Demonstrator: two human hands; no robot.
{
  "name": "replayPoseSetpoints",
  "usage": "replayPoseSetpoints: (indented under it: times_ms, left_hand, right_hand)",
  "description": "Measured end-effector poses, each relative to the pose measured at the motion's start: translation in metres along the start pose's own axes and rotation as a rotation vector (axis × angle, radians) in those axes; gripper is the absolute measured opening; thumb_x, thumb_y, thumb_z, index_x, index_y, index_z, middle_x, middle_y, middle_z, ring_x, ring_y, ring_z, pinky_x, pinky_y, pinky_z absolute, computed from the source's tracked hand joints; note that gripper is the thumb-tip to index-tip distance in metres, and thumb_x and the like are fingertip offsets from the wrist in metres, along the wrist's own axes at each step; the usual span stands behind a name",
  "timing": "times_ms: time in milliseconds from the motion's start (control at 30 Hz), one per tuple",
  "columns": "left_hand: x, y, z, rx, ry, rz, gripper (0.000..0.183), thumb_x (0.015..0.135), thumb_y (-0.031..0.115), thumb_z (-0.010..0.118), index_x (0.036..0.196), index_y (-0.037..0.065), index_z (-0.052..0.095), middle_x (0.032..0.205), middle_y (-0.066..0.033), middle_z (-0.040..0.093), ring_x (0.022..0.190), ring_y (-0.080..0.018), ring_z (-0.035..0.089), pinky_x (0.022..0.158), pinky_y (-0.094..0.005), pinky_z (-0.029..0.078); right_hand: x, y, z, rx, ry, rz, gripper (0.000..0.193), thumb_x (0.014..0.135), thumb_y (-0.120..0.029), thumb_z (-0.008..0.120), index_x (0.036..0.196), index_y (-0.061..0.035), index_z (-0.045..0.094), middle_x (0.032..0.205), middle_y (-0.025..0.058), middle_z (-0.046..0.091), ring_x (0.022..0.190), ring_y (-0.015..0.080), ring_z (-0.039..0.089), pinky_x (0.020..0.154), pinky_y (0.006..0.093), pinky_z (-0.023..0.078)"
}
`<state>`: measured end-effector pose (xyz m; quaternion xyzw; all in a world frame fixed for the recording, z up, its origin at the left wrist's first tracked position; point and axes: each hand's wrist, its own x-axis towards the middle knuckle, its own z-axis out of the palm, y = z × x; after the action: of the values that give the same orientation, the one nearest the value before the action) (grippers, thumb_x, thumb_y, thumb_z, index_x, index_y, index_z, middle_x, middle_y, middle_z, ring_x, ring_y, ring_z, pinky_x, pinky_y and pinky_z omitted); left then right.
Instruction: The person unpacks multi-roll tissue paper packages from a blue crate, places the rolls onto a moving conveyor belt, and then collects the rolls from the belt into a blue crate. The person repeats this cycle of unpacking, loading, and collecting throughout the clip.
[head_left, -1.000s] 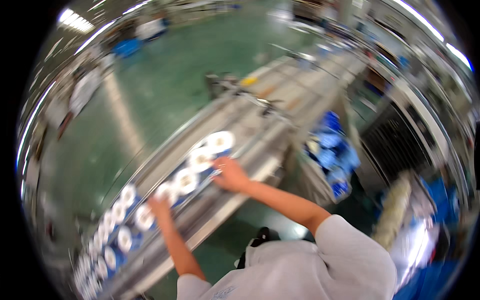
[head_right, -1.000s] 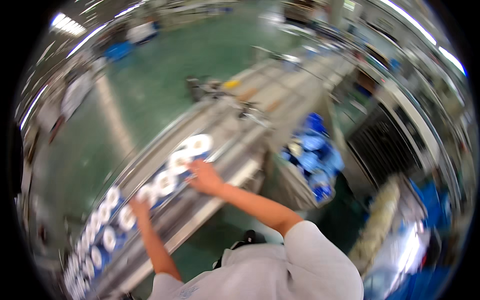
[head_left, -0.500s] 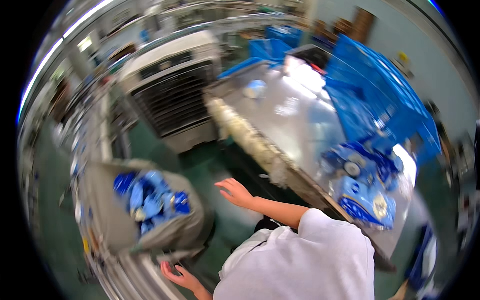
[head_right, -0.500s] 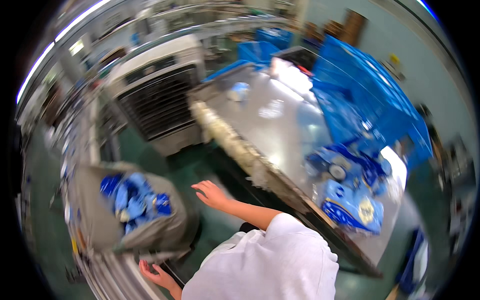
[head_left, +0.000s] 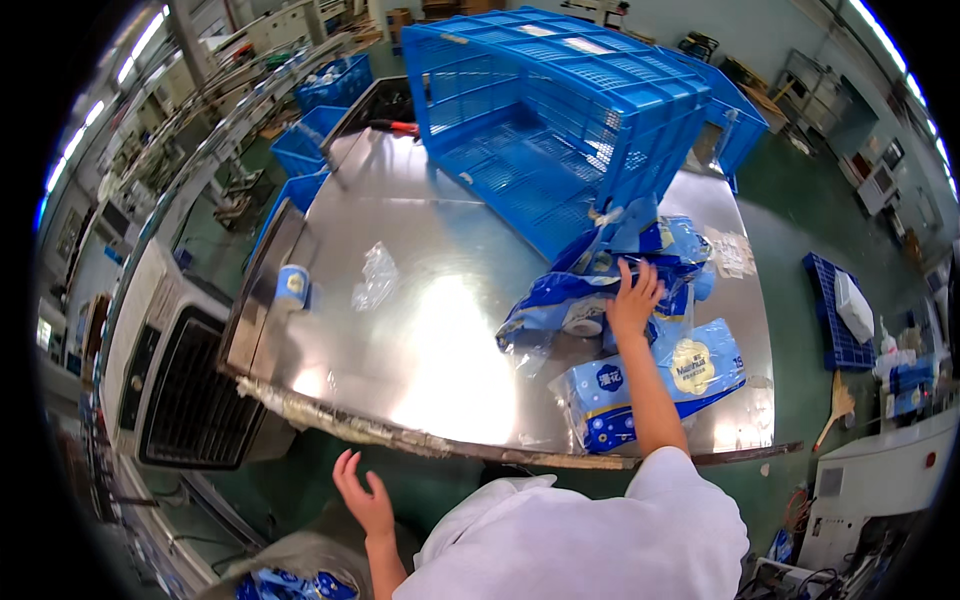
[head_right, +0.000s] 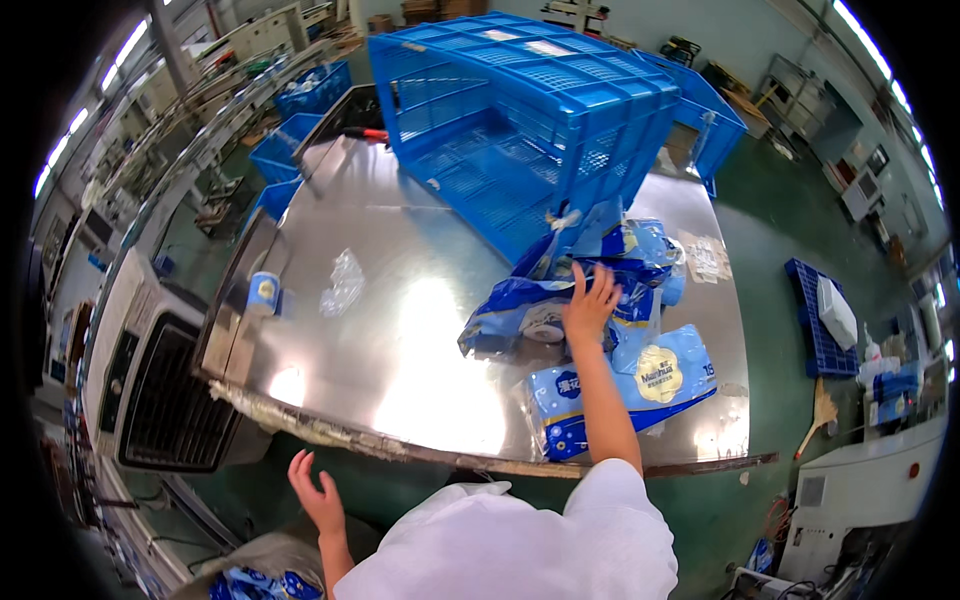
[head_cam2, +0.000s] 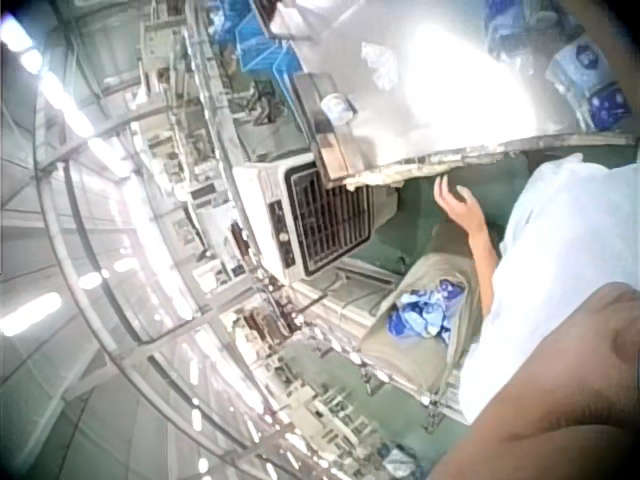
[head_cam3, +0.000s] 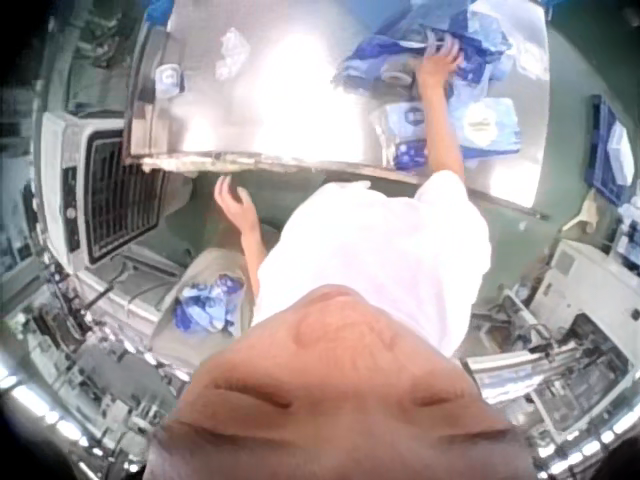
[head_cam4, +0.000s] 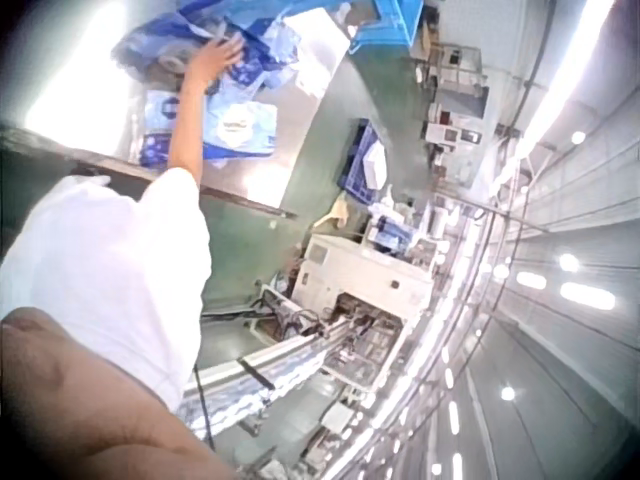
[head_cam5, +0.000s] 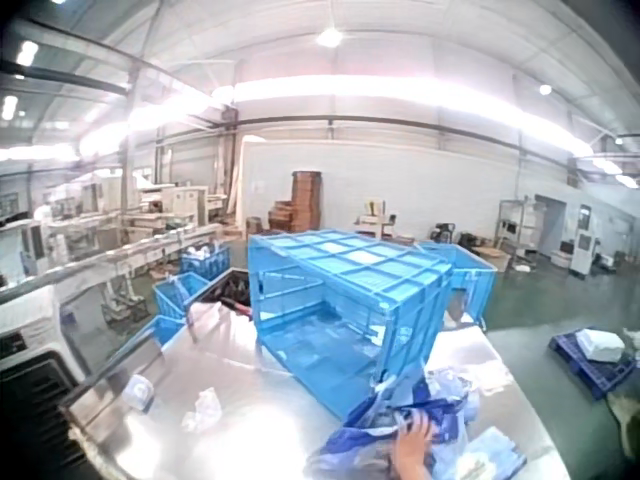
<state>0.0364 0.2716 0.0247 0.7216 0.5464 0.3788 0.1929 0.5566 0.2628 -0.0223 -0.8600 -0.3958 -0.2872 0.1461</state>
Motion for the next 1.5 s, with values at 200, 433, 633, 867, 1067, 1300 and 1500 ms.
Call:
replayPoseSetpoints:
  times_ms: [200, 433, 633, 867, 1067, 1300, 1500]
  left_hand:
    - [0.063, 0.066, 0.119, -0.096, -0.458, 0.262, 0.037, 0.075, 0.001, 0.056, 0.111, 0.004, 0.053, 0.124, -0.0178, 0.044, 0.112, -0.0329, 0.045, 0.095, -0.0409, 0.037]
    - [0.07, 0.089, 0.202, -0.272, -0.662, 0.191, 0.052, 0.076, 0.013, 0.066, 0.123, 0.008, 0.045, 0.132, -0.0136, 0.037, 0.12, -0.0307, 0.039, 0.096, -0.0449, 0.037]
    - [0.076, 0.043, 0.257, -1.202, -0.921, -1.122, 0.061, 0.079, 0.018, 0.07, 0.129, 0.007, 0.037, 0.125, -0.0087, 0.047, 0.114, -0.0245, 0.049, 0.089, -0.0388, 0.046]
    - [0.078, 0.039, 0.228, -0.827, -0.631, -0.909, 0.041, 0.074, -0.001, 0.06, 0.113, 0.001, 0.051, 0.098, -0.0098, 0.062, 0.088, -0.0219, 0.061, 0.081, -0.0326, 0.048]
    - [0.091, 0.081, 0.256, -0.921, -0.791, -0.761, 0.046, 0.079, 0.007, 0.064, 0.122, 0.003, 0.046, 0.108, -0.0074, 0.058, 0.098, -0.0191, 0.057, 0.087, -0.0325, 0.045]
    - [0.093, 0.098, 0.236, -1.063, -0.951, -0.701, 0.057, 0.086, 0.038, 0.059, 0.13, 0.006, 0.039, 0.119, -0.0078, 0.054, 0.108, -0.0207, 0.054, 0.092, -0.0355, 0.043]
    - [0.092, 0.083, 0.21, -1.449, -0.987, -1.081, 0.046, 0.09, 0.033, 0.049, 0.126, 0.003, 0.046, 0.118, -0.0136, 0.057, 0.101, -0.026, 0.058, 0.087, -0.0407, 0.049]
  right_hand:
    - [0.078, 0.124, 0.087, -0.251, -0.605, 0.074, 0.093, 0.046, -0.039, 0.085, 0.13, -0.0354, 0.045, 0.151, 0.0151, 0.008, 0.136, 0.0452, 0.003, 0.098, 0.07, 0.012]
    - [0.073, 0.071, 0.148, 0.404, -0.391, 0.183, 0.027, 0.065, -0.018, 0.067, 0.089, -0.0068, 0.065, 0.079, 0.0189, 0.064, 0.078, 0.0367, 0.062, 0.071, 0.044, 0.05]
    - [-0.082, -0.131, -0.008, 1.091, -1.271, -0.289, 0.044, 0.064, -0.024, 0.066, 0.097, 0.0036, 0.061, 0.083, 0.0238, 0.063, 0.079, 0.0367, 0.062, 0.071, 0.0422, 0.049]
    - [0.039, -0.002, -0.002, 0.828, -0.462, 0.069, 0.07, 0.069, -0.028, 0.072, 0.129, -0.005, 0.043, 0.131, 0.0269, 0.039, 0.119, 0.0362, 0.042, 0.102, 0.0469, 0.028]
    - [0.067, 0.154, 0.111, 0.319, -0.315, 0.275, 0.045, 0.073, -0.024, 0.07, 0.112, -0.0064, 0.056, 0.089, 0.0169, 0.063, 0.085, 0.0342, 0.059, 0.082, 0.0472, 0.041]
    - [-0.006, 0.004, -0.042, 2.097, -0.13, 0.606, 0.029, 0.08, -0.001, 0.058, 0.109, 0.0014, 0.056, 0.107, 0.0081, 0.061, 0.092, 0.0144, 0.058, 0.08, 0.0262, 0.046]
    - [-0.055, -0.14, -0.095, 1.245, -0.579, -0.347, 0.043, 0.081, -0.023, 0.059, 0.119, -0.0024, 0.051, 0.128, 0.0248, 0.043, 0.123, 0.044, 0.033, 0.105, 0.0467, 0.023]
